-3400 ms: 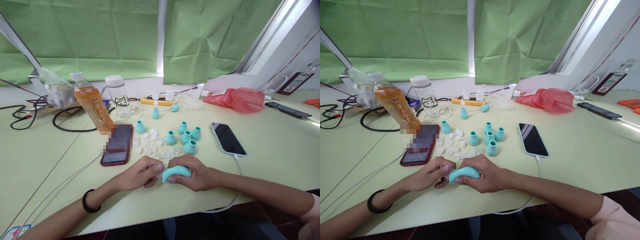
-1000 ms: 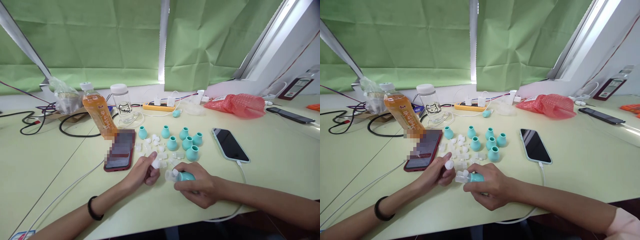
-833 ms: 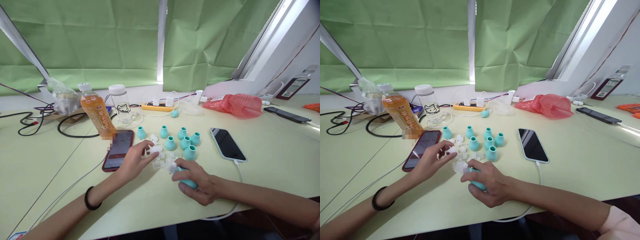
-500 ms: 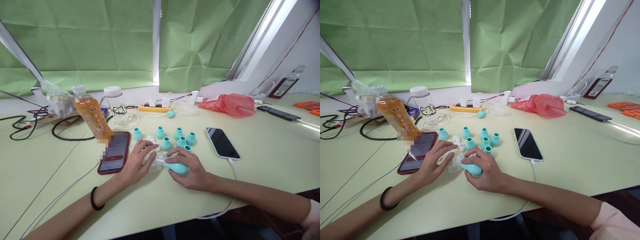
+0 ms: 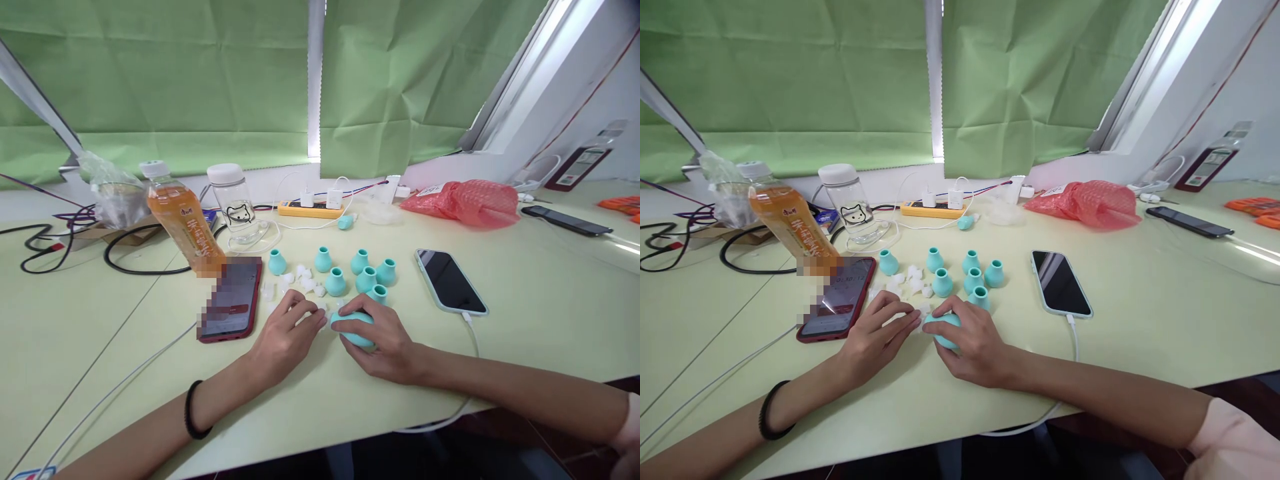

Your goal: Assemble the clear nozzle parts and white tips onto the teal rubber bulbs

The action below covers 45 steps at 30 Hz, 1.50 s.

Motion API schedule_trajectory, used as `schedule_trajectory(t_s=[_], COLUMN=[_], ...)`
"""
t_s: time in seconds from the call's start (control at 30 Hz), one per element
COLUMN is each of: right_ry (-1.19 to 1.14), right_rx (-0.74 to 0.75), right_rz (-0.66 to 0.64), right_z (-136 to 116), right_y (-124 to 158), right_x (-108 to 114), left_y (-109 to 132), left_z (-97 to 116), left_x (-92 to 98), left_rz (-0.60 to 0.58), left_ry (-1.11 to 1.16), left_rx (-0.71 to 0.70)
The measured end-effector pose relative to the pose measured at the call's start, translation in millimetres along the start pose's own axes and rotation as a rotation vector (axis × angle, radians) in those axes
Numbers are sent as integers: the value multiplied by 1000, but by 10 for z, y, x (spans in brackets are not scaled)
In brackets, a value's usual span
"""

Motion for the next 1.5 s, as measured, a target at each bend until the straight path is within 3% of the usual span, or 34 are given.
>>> schedule_trajectory(t_s=[0.2,0.53,0.77,0.87,1.07,1.3,1.5], right_ry=[106,32,-40,-46,-73,-100,-36], right_rx=[56,102,91,44,-1,-2,-9], right_rz=[7,-48,-45,-62,-101,-144,-149], right_z=[-26,-100,-99,-69,-64,-81,-50], right_y=[35,-25,-65,-87,-102,-87,-35], right_x=[-22,-2,74,66,44,16,-61], left_y=[10,82,262,291,244,246,112], left_z=[-75,-194,-388,-385,-349,-301,-13], left_x=[-37,-278,-337,-363,-278,-258,-192], left_rz=[-14,-343,-253,-216,-216,-180,-144], left_ry=[119,425,680,748,519,413,259], left_rx=[48,237,608,651,557,479,45])
Point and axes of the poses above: each hand's wrist, its own y-axis away from the middle knuckle, its own x-axis out of the back of the hand, z = x × y, the point moved 10 cm from there along -y, towards the middle knuckle, and after that the axes turned 14 degrees about -x, right-handed, at the moved point
